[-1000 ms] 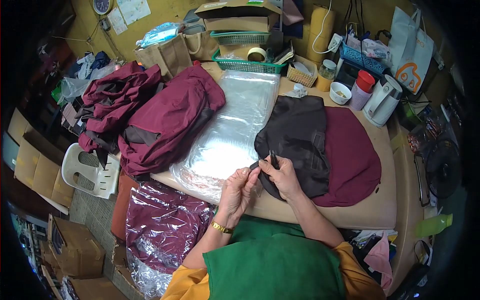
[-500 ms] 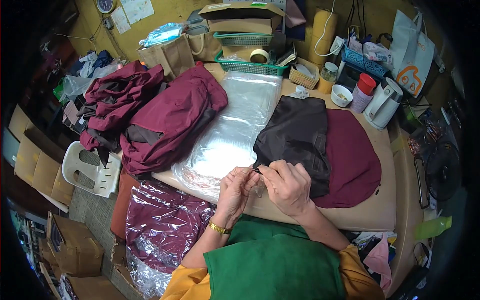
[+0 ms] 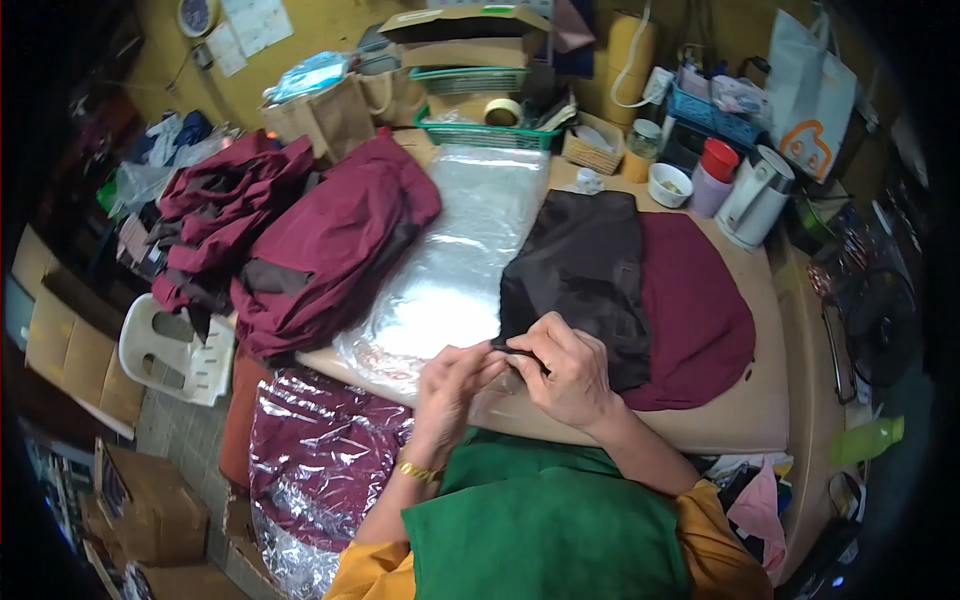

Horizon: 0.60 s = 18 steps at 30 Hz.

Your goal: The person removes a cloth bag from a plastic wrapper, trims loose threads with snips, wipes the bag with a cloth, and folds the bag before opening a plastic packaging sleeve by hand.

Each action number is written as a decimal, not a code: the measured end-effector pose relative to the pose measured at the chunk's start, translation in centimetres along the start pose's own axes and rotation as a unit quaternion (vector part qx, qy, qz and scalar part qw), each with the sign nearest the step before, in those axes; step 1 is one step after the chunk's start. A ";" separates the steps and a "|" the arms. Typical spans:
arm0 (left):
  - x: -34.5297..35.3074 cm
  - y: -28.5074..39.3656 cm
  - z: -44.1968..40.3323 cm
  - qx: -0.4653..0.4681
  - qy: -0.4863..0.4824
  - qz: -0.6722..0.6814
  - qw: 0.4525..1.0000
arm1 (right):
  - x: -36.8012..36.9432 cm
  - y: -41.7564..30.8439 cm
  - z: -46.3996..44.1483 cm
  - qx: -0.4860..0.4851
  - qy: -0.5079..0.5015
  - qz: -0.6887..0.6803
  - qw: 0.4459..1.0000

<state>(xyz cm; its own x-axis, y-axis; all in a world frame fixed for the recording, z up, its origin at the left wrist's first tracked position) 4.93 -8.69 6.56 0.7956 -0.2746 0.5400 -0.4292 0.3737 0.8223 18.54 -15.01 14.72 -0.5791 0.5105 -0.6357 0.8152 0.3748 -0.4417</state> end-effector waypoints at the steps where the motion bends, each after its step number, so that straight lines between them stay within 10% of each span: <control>1: -2.0 0.9 0.6 0.056 0.009 -0.051 0.997 | -0.7 0.5 0.4 0.009 0.005 0.012 1.000; 5: -11.8 5.8 0.1 0.199 0.218 -0.087 0.952 | 1.6 6.1 5.6 0.180 -0.165 0.116 0.963; 10: -7.1 0.9 -1.7 0.039 -0.025 -0.245 0.968 | 5.5 5.4 8.8 0.182 -0.143 -0.092 0.969; 13: -3.0 -0.6 -2.6 0.057 -0.070 -0.714 0.694 | 6.2 2.6 7.7 0.194 -0.290 -0.183 0.919; 14: -3.7 -1.1 -3.8 0.058 -0.070 -0.715 0.693 | 5.2 2.3 7.1 0.193 -0.289 -0.183 0.920; 16: -8.8 -0.1 -7.0 0.084 0.061 -0.411 0.906 | 2.9 2.1 5.8 0.163 -0.248 -0.189 0.936; 18: -7.6 6.3 -8.6 0.219 0.039 -0.220 0.950 | 0.4 3.3 4.2 0.162 -0.138 -0.228 0.950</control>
<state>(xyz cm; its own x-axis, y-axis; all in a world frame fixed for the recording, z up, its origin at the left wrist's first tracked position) -0.14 3.37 6.13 0.9611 -0.2456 0.1264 -0.1715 -0.1717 0.9701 21.06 -16.84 10.35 -0.8841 0.1133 -0.4534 0.4673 0.2271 -0.8544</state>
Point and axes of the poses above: each hand's wrist, its own z-axis away from the middle knuckle, its own x-axis out of the palm, y = z × x, the point moved 8 cm from there along -z, towards the middle knuckle, and after that the axes turned 1 degree about z, right-handed, at the moved point
